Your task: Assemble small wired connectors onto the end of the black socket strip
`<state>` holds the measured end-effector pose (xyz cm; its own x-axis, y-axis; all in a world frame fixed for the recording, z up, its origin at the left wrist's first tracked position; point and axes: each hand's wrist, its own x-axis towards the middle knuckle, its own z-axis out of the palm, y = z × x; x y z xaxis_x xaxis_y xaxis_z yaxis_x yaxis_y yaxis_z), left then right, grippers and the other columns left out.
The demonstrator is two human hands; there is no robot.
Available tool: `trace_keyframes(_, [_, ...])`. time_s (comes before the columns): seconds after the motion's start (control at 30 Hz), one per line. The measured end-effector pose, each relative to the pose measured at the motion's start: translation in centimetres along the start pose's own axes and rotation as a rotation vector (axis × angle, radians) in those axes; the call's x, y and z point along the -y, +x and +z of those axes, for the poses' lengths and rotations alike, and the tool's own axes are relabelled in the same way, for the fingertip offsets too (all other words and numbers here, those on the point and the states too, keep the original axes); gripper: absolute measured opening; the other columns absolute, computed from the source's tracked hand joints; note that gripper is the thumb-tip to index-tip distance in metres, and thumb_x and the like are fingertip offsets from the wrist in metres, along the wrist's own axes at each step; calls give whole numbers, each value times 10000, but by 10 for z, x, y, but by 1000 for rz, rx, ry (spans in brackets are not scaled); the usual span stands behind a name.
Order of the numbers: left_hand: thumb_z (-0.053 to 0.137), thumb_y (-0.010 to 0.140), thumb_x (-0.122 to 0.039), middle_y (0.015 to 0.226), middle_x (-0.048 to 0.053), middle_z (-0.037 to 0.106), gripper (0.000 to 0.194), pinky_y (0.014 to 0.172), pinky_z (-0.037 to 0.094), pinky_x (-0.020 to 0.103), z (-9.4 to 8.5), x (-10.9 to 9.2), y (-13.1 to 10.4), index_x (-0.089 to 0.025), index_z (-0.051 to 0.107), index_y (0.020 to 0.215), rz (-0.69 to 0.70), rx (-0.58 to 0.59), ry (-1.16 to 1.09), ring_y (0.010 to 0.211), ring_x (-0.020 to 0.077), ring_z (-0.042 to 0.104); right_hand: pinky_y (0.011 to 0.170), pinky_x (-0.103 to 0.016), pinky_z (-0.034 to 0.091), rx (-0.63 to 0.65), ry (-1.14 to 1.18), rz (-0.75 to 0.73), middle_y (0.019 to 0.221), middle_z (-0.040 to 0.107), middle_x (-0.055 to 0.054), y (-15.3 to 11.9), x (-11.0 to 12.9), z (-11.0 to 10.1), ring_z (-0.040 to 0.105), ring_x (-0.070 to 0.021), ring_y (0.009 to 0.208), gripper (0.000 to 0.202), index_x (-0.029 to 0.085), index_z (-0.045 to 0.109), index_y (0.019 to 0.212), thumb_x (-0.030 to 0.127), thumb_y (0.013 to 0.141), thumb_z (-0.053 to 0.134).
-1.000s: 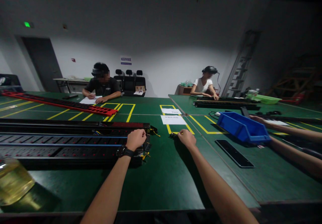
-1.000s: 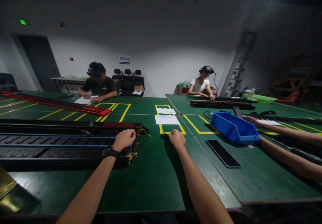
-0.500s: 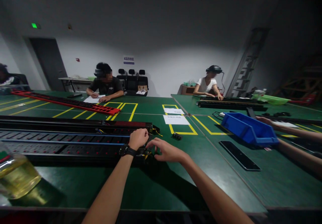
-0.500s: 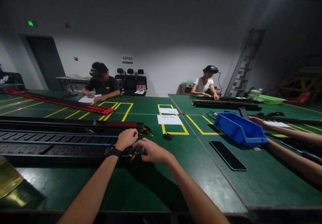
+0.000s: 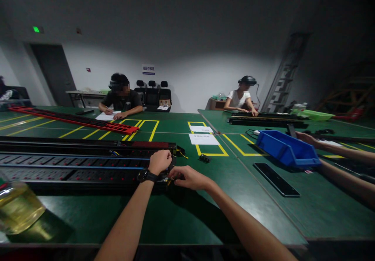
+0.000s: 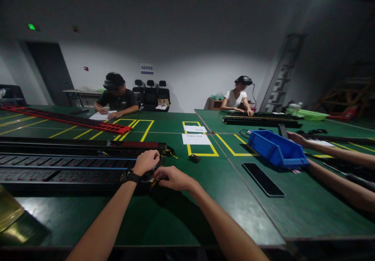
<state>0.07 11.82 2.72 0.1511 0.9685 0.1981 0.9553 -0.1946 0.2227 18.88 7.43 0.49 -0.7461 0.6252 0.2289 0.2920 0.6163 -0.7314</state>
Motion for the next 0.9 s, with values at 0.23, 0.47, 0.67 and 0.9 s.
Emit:
trace_keyframes(0.23, [517,941,-285,1025,47,794,221,814,515,297,1,0,0,-255,736,948,-2,-1,-5,978,240,737,793,-252,528,4,14,23,1040,777,-22,1,-3,1,706,-171,889,368,205,739,1185,121,827,730])
trace_keyframes(0.47, [515,942,-286,1037,51,793,225,833,522,312,2,1,1,-259,738,958,1,1,-2,984,244,735,804,-258,533,29,144,6,1065,778,-36,2,-13,0,707,-174,913,321,195,752,1157,156,840,717])
trace_keyframes(0.67, [513,943,-284,1036,48,796,229,822,522,311,3,2,1,-263,741,954,-2,-4,3,978,247,740,635,-234,510,-38,256,74,933,767,-31,3,-20,7,685,-139,685,299,177,753,1126,250,836,769])
trace_keyframes(0.9, [526,935,-280,1034,44,796,213,835,519,296,2,1,1,-266,738,950,-3,-1,0,982,232,736,583,-217,506,-110,232,97,972,768,-39,4,-20,15,651,-117,648,227,184,779,1088,230,876,713])
